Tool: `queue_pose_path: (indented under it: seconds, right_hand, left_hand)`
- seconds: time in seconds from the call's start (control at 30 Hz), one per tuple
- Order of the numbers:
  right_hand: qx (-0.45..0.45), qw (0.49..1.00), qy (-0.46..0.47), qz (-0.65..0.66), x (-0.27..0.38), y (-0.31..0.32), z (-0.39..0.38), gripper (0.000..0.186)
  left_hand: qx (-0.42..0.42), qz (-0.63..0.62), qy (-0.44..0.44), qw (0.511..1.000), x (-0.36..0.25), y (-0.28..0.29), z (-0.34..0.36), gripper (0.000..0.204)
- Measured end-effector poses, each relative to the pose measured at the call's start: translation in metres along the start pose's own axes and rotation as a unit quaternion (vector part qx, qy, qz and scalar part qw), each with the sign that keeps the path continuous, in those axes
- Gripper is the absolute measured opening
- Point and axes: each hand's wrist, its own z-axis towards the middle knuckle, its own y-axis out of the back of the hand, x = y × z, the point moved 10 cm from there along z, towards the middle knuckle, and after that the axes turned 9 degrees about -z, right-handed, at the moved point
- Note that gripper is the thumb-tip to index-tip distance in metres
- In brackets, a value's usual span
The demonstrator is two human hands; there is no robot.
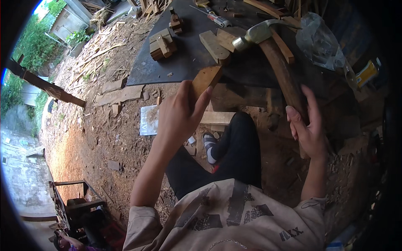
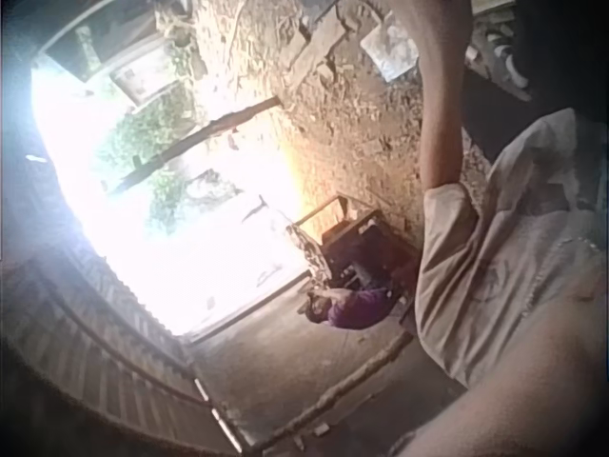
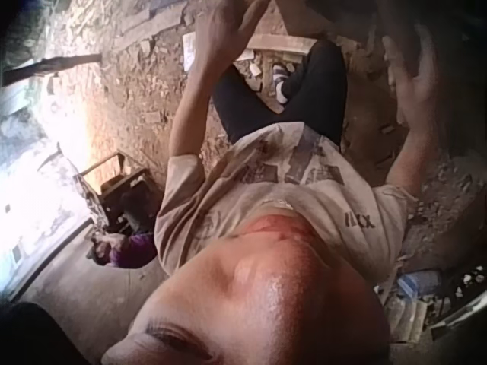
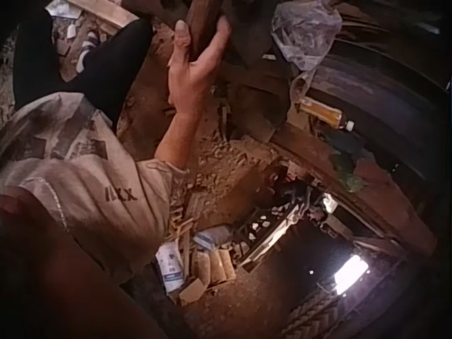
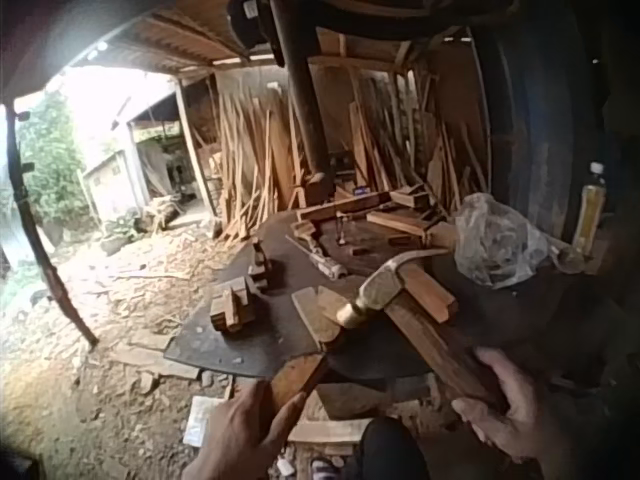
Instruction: The person assembles wooden blocks into joints by hammering them together.
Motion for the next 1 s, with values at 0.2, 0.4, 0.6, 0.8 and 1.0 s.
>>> queue_pose_path:
  seconds: [0.2, 0.4, 0.6, 0.8, 1.0]
  right_hand:
    - [0.033, 0.959, 0.184, -0.211, 0.051, -0.016, 0.006, 0.056]
    - [-0.086, 0.969, 0.231, -0.032, 0.084, 0.022, 0.009, 0.053]
    - [-0.133, 0.960, 0.185, -0.160, 0.081, 0.016, 0.019, 0.055]
    - [-0.002, 0.871, 0.280, -0.404, 0.102, -0.019, 0.011, 0.055]
    - [-0.143, 0.928, 0.296, -0.174, 0.119, 0.027, 0.006, 0.055]
  left_hand:
    - [0.018, 0.046, -0.002, 0.999, 0.002, -0.001, 0.004, 0.052]
    - [0.012, 0.069, -0.007, 0.997, 0.007, 0.001, 0.005, 0.048]
    - [0.042, 0.060, 0.001, 0.997, 0.010, -0.002, 0.006, 0.049]
    - [0.049, 0.061, 0.007, 0.997, 0.010, 0.000, 0.005, 0.048]
    - [0.058, 0.057, 0.007, 0.997, 0.014, -0.003, 0.005, 0.050]
